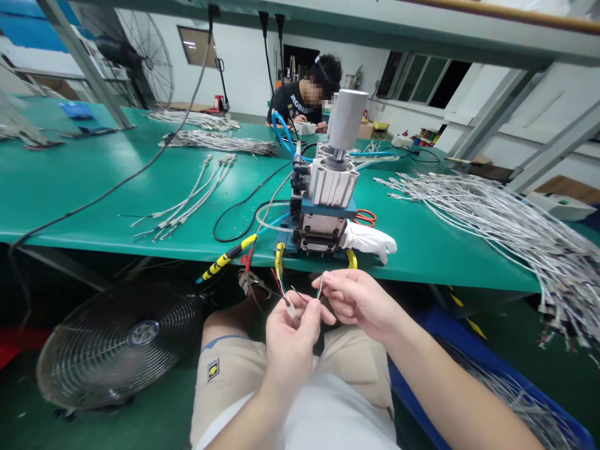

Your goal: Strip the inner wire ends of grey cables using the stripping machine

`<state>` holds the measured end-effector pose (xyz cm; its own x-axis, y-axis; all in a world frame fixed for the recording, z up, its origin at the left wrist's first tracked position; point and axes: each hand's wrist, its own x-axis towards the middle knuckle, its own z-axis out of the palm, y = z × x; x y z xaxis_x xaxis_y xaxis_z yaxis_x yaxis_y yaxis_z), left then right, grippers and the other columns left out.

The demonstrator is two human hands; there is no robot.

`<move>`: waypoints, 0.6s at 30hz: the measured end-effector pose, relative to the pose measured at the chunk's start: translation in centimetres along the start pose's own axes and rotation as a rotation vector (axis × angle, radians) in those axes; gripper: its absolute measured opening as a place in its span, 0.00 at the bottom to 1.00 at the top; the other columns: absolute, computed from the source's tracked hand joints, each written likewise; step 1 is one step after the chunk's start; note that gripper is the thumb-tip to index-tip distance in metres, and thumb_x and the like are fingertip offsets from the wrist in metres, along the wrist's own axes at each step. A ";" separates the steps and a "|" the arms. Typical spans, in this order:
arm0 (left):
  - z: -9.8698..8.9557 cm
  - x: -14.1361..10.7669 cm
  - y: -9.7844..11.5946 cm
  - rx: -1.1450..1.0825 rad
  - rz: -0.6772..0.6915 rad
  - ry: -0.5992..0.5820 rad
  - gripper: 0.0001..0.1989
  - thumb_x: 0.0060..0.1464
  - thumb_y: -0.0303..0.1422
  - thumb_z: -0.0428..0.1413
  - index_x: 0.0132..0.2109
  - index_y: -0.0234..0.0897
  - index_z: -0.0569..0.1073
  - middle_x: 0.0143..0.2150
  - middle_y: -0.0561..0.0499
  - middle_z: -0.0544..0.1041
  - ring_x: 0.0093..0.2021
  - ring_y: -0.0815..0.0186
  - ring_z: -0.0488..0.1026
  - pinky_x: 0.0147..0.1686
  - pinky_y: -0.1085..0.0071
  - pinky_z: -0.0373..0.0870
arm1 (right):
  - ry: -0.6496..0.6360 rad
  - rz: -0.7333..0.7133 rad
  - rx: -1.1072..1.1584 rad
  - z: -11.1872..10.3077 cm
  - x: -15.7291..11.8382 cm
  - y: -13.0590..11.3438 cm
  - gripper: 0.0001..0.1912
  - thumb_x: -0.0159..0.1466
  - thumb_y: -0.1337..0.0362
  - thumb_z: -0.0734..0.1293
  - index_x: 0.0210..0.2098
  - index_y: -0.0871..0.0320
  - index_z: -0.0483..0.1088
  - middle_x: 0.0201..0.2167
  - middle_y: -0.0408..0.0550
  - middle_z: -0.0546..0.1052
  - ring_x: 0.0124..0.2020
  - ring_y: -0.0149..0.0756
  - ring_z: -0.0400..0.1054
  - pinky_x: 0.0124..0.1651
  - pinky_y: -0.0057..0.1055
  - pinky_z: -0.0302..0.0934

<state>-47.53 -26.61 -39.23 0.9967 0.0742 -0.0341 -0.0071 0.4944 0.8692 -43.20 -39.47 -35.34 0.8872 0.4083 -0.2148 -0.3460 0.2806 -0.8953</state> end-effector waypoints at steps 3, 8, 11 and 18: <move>0.1 0.3 0.0 -0.024 -0.002 0.015 0.15 0.54 0.39 0.61 0.32 0.33 0.66 0.23 0.52 0.74 0.14 0.82 0.50 0.15 0.85 0.46 | 0.016 -0.001 -0.011 0.2 0.0 0.2 0.16 0.61 0.55 0.72 0.32 0.65 0.75 0.16 0.38 0.60 0.15 0.23 0.49 0.14 0.18 0.40; 0.2 0.7 -0.1 -0.021 -0.007 0.040 0.15 0.53 0.39 0.61 0.31 0.33 0.66 0.19 0.56 0.69 0.15 0.81 0.52 0.15 0.85 0.47 | 0.009 -0.089 -0.092 0.7 -0.2 0.4 0.16 0.59 0.56 0.75 0.28 0.64 0.74 0.16 0.42 0.67 0.15 0.24 0.48 0.15 0.19 0.42; 0.2 0.6 -0.2 -0.002 0.006 0.031 0.14 0.54 0.38 0.61 0.31 0.33 0.67 0.20 0.56 0.69 0.15 0.80 0.52 0.15 0.84 0.47 | 0.014 -0.098 -0.118 0.9 -0.2 0.4 0.16 0.58 0.56 0.75 0.26 0.63 0.73 0.16 0.44 0.69 0.15 0.24 0.49 0.15 0.20 0.42; -0.1 0.5 -0.3 0.059 0.019 0.003 0.11 0.56 0.36 0.59 0.31 0.34 0.67 0.24 0.52 0.74 0.16 0.80 0.50 0.15 0.82 0.47 | 0.173 -0.146 -0.142 0.8 0.2 0.4 0.15 0.53 0.57 0.78 0.27 0.63 0.74 0.13 0.41 0.66 0.13 0.25 0.51 0.14 0.20 0.43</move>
<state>-47.03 -26.69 -39.57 0.9961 0.0857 -0.0192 -0.0207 0.4412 0.8971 -43.45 -38.55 -35.42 0.9678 0.2145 -0.1320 -0.1751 0.1963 -0.9648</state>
